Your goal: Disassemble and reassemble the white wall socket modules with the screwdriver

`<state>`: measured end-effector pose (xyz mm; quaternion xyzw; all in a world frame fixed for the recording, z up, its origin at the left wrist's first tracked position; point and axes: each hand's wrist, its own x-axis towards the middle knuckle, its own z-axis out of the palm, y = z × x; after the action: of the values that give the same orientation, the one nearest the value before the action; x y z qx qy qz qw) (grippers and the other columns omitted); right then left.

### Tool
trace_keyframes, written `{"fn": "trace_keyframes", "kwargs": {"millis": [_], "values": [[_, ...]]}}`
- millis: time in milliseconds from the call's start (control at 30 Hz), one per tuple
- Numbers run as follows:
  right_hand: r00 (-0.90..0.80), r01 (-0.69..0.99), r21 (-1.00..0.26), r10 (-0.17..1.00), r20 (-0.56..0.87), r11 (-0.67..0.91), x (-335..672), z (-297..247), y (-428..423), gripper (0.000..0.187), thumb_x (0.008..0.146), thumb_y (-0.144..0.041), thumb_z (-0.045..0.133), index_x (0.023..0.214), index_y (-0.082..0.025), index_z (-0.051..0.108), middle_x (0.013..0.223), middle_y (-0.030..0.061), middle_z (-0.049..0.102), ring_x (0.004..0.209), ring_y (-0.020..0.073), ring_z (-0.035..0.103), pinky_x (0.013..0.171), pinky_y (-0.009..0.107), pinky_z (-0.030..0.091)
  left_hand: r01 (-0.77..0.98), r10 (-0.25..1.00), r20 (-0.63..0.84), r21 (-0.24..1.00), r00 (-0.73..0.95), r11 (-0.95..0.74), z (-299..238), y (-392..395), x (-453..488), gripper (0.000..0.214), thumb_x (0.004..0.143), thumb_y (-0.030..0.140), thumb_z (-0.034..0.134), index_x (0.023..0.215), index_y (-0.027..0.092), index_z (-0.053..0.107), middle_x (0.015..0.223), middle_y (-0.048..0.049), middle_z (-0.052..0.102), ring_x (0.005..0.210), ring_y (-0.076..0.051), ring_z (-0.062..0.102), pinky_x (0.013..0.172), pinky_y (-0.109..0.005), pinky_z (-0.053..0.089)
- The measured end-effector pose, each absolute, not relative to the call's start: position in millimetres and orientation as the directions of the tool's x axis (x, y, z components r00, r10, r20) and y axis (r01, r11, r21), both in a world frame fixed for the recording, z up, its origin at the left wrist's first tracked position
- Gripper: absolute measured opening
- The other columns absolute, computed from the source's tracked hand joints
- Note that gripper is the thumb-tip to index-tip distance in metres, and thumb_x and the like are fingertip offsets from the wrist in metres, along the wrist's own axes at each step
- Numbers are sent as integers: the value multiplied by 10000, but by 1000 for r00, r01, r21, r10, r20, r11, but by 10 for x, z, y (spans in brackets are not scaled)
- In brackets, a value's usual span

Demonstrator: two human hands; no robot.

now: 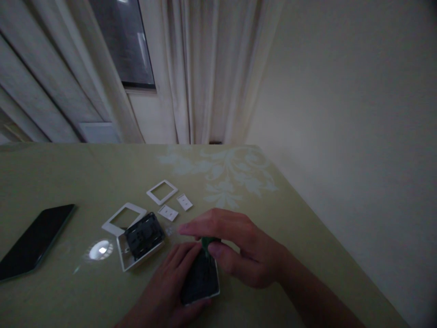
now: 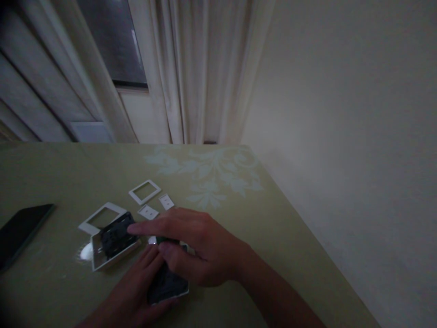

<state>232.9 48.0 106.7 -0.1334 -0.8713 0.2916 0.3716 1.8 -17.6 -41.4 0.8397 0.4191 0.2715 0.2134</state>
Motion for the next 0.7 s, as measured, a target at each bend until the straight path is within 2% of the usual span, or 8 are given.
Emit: {"fn": "trace_keyframes", "kwargs": {"millis": [100,167,233,367,433,567,633,700], "values": [[-586,302,-442,530,613,845,2333,1086,391,237,1063,-316,607,1228,-167,688,989,71,796,858,192,725,765,308,562,599,837,267,598,478,-532,-400,-196,72,884,829,405,876,1592,365,433,1428,-96,685,1283,-374,674,1060,-515,619],[-519,437,-333,536,666,836,2295,1048,350,207,1049,-376,648,1037,-172,680,731,4,711,611,151,625,570,279,441,624,860,273,598,432,-503,-429,-241,133,836,822,408,878,1558,358,485,1368,-91,709,1229,-367,695,1021,-508,634],[-510,469,-298,531,677,831,2254,1003,343,225,1060,-386,625,958,-187,635,628,-43,630,504,120,536,487,281,333,661,888,296,593,352,-460,-477,-303,202,789,826,431,872,1527,338,522,1360,-100,713,1220,-378,696,1013,-534,631],[-610,281,-342,442,658,897,2260,962,420,212,1108,-372,524,963,-224,564,699,-53,647,581,105,574,550,247,385,658,908,301,626,292,-419,-489,-346,229,784,835,449,856,1533,338,516,1371,-99,720,1251,-386,683,1061,-564,597],[-657,164,-358,373,655,919,2304,966,471,203,1124,-364,477,975,-240,540,728,-49,649,630,110,588,603,239,423,606,889,252,657,383,-448,-422,-289,145,807,811,394,869,1533,362,508,1382,-74,719,1251,-366,689,1072,-528,600],[-691,40,-396,312,652,917,2352,998,492,196,1130,-372,442,1001,-251,526,739,-42,624,649,123,581,626,243,442,518,832,188,705,522,-484,-272,-162,-53,855,770,283,869,1528,390,487,1469,-38,682,1281,-342,688,1073,-468,612],[-692,84,-402,343,635,912,2328,1019,436,217,1118,-385,454,965,-248,525,721,-45,610,626,121,569,605,253,421,525,839,184,706,511,-475,-251,-163,-66,855,771,303,876,1527,398,488,1477,-32,676,1295,-345,684,1073,-465,615],[-636,274,-377,461,619,885,2289,1043,349,283,1087,-438,531,881,-244,509,664,-56,577,567,118,526,547,279,349,561,860,196,686,471,-464,-274,-205,-5,844,780,345,882,1526,401,491,1462,-33,682,1295,-349,686,1078,-474,614]]}}
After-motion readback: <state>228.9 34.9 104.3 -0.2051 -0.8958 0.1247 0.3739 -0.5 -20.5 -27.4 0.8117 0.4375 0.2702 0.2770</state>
